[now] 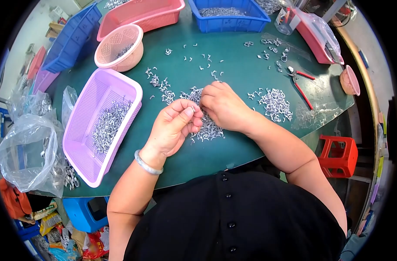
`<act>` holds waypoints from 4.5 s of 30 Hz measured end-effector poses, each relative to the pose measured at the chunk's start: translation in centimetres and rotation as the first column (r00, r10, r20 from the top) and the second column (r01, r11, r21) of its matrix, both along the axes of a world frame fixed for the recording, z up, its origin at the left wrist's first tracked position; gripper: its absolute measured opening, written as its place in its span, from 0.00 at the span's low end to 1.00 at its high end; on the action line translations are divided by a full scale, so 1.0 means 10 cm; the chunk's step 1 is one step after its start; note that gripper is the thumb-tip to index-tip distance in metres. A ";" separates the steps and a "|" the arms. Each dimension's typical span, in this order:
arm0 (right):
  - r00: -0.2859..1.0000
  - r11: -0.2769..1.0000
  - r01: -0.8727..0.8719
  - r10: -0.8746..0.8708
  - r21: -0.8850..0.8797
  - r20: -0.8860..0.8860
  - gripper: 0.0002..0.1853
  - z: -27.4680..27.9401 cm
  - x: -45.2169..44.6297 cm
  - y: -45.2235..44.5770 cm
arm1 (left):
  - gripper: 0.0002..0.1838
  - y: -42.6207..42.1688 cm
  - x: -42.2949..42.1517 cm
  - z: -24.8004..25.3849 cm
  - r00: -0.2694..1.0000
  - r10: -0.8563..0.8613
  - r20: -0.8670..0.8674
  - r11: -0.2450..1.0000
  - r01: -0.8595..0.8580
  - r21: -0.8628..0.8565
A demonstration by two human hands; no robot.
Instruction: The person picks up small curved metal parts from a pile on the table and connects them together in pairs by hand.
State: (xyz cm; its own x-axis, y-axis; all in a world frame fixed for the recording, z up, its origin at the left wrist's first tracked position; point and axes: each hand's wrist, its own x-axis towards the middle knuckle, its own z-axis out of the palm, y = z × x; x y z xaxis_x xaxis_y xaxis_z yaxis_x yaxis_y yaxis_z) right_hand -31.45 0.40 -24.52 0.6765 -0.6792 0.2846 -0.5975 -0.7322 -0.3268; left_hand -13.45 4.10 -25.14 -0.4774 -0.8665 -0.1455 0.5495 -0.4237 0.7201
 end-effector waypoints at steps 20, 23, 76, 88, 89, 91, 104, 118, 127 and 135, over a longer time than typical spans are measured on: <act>0.807 0.841 -0.075 -0.264 0.536 0.528 0.02 0.05 -0.01 0.02 | 0.09 -0.03 0.04 0.07 0.998 0.015 -0.058 0.993 -0.008 0.117; 0.746 0.804 -0.141 -0.297 0.578 0.596 0.02 0.02 0.00 0.02 | 0.11 -0.04 0.05 0.05 0.999 0.008 -0.054 0.993 -0.001 0.122; 0.650 0.425 -0.428 -0.469 0.798 0.598 0.04 0.15 0.03 0.07 | 0.06 -0.02 0.00 0.07 1.000 -0.021 0.009 0.970 0.018 0.241; 0.645 0.408 -0.433 -0.483 0.804 0.592 0.12 0.14 0.02 0.04 | 0.05 -0.03 -0.01 0.05 0.997 0.076 0.025 0.970 -0.080 0.229; 0.637 0.411 -0.430 -0.493 0.804 0.593 0.14 0.18 0.03 0.06 | 0.05 -0.03 -0.01 0.05 0.996 0.081 0.026 0.970 -0.085 0.227; 0.628 0.435 -0.431 -0.485 0.790 0.609 0.17 0.19 0.04 0.06 | 0.05 -0.03 -0.01 0.05 0.995 0.092 0.027 0.970 -0.095 0.223; 0.901 0.981 -0.118 0.040 0.155 0.431 0.29 0.13 0.08 0.14 | 0.09 0.00 -0.02 0.10 0.982 0.048 0.183 0.967 -0.092 0.239; 0.840 0.917 -0.144 -0.085 0.372 0.536 0.27 0.11 0.07 0.15 | 0.08 -0.02 0.01 0.12 0.998 0.048 0.041 0.945 -0.059 0.320; 0.753 0.827 -0.252 -0.159 0.503 0.638 0.21 0.08 0.03 0.12 | 0.04 -0.05 0.07 0.06 0.997 0.027 -0.067 0.948 -0.004 0.318; 0.678 0.860 -0.235 -0.189 0.452 0.711 0.19 0.05 0.06 0.11 | 0.03 -0.04 0.05 0.03 0.998 0.017 -0.057 0.967 -0.002 0.254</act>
State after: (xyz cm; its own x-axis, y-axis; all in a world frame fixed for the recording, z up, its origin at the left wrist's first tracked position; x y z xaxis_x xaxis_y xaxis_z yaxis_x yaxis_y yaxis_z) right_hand -30.84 1.51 -24.04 0.4196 -0.8469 0.3268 -0.0055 -0.3624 -0.9320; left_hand -12.98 3.69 -24.85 -0.4835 -0.8093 -0.3335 0.5925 -0.5831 0.5558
